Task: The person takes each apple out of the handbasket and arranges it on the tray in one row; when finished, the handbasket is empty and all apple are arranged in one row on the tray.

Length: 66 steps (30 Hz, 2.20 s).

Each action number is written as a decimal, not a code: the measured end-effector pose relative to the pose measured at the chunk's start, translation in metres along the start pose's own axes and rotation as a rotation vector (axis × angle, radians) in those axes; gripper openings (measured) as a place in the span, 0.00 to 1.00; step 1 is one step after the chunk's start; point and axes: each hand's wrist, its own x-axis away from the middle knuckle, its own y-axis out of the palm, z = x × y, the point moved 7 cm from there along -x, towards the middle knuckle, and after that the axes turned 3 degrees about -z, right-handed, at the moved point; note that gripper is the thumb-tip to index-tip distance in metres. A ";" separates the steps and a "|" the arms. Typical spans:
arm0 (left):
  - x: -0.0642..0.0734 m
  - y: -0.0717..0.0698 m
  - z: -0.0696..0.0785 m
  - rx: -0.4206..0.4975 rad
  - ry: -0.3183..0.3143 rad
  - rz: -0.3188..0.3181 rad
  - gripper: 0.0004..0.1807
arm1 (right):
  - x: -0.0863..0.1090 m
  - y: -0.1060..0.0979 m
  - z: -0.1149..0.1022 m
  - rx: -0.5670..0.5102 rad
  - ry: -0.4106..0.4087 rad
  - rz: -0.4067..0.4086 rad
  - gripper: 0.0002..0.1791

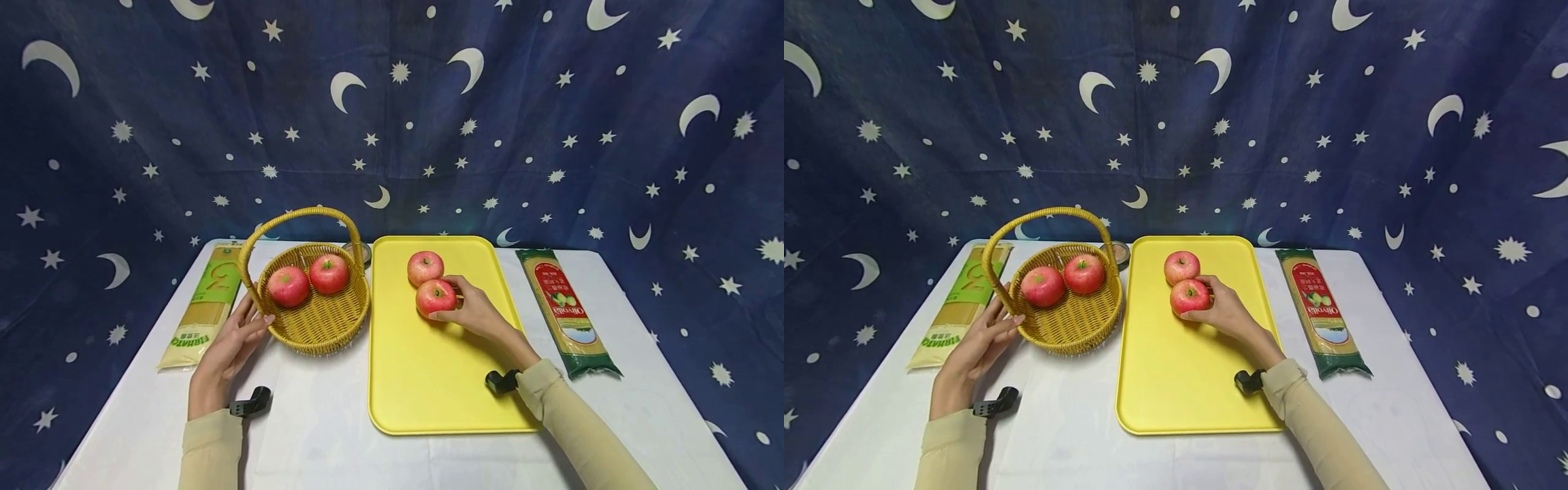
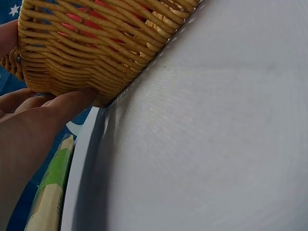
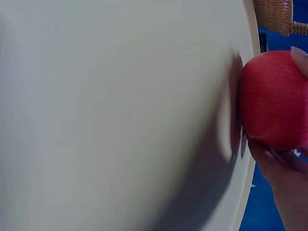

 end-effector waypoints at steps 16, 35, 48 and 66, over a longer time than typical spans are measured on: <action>0.002 0.000 0.001 0.008 -0.010 0.004 0.51 | -0.001 0.004 -0.003 0.046 -0.015 0.007 0.50; 0.002 0.002 0.002 -0.006 -0.022 0.015 0.52 | 0.006 -0.017 -0.038 0.065 -0.126 0.062 0.40; 0.001 0.003 0.004 0.013 0.006 0.006 0.53 | -0.002 -0.003 -0.074 0.027 -0.183 0.033 0.38; 0.000 0.000 0.003 -0.030 -0.027 0.051 0.53 | -0.037 0.052 -0.135 -0.028 -0.311 -0.098 0.37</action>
